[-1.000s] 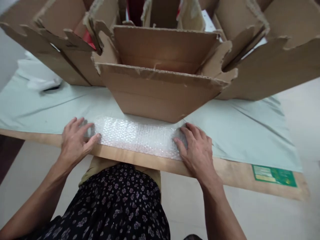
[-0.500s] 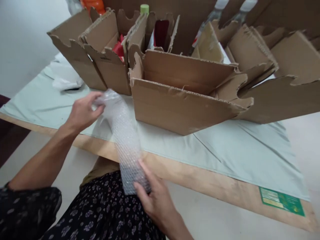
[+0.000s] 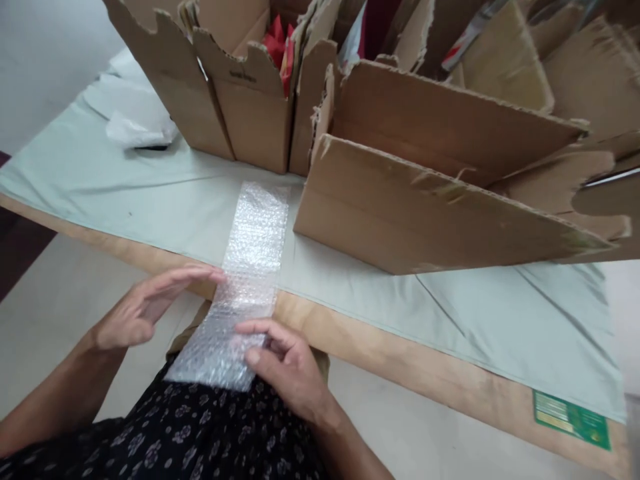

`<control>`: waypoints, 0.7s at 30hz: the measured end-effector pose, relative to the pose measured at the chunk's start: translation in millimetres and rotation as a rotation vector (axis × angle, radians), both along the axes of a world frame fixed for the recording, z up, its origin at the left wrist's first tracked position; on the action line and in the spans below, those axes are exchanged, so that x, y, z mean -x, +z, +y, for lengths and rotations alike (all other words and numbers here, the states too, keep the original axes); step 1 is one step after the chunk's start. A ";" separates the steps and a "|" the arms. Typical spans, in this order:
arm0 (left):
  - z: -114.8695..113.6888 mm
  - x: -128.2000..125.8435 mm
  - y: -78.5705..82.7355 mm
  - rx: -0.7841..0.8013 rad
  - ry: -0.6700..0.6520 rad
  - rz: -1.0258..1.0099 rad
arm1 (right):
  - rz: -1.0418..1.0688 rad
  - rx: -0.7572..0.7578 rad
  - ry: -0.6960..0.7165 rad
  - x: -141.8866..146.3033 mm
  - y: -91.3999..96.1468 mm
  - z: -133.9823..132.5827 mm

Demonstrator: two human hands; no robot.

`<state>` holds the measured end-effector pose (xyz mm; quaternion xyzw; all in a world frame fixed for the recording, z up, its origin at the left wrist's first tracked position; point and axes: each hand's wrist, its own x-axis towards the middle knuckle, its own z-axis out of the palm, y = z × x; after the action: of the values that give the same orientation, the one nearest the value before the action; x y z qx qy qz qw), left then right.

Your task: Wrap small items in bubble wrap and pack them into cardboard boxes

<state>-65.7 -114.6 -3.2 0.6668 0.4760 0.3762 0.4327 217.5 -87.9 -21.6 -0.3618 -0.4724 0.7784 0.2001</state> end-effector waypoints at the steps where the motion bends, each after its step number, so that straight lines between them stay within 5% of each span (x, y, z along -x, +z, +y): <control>1: -8.5 0.0 -1.6 0.030 0.009 -0.040 | 0.054 0.049 -0.049 4.7 -0.1 6.6; 6: 4.9 -22.6 -17.3 0.065 0.398 0.099 | 0.174 0.035 -0.224 32.1 -7.1 36.7; 11: 32.1 -42.3 -26.7 -0.022 0.484 0.216 | 0.108 -0.121 -0.302 28.6 -12.0 36.5; 15: 33.8 -45.3 -32.3 -0.105 0.510 0.414 | -0.177 -0.614 -0.275 15.0 -8.3 31.0; 18: 33.0 -47.3 -35.8 -0.161 0.519 0.498 | -0.431 -1.132 -0.099 12.9 -11.0 36.0; 21: 30.1 -47.6 -35.1 -0.238 0.527 0.577 | -0.584 -1.399 0.075 16.2 -19.5 43.8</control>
<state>-18.0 -84.5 -38.3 0.6456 0.6855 0.3243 0.0901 201.2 -44.1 -41.0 -0.3256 -0.9017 0.1762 0.2232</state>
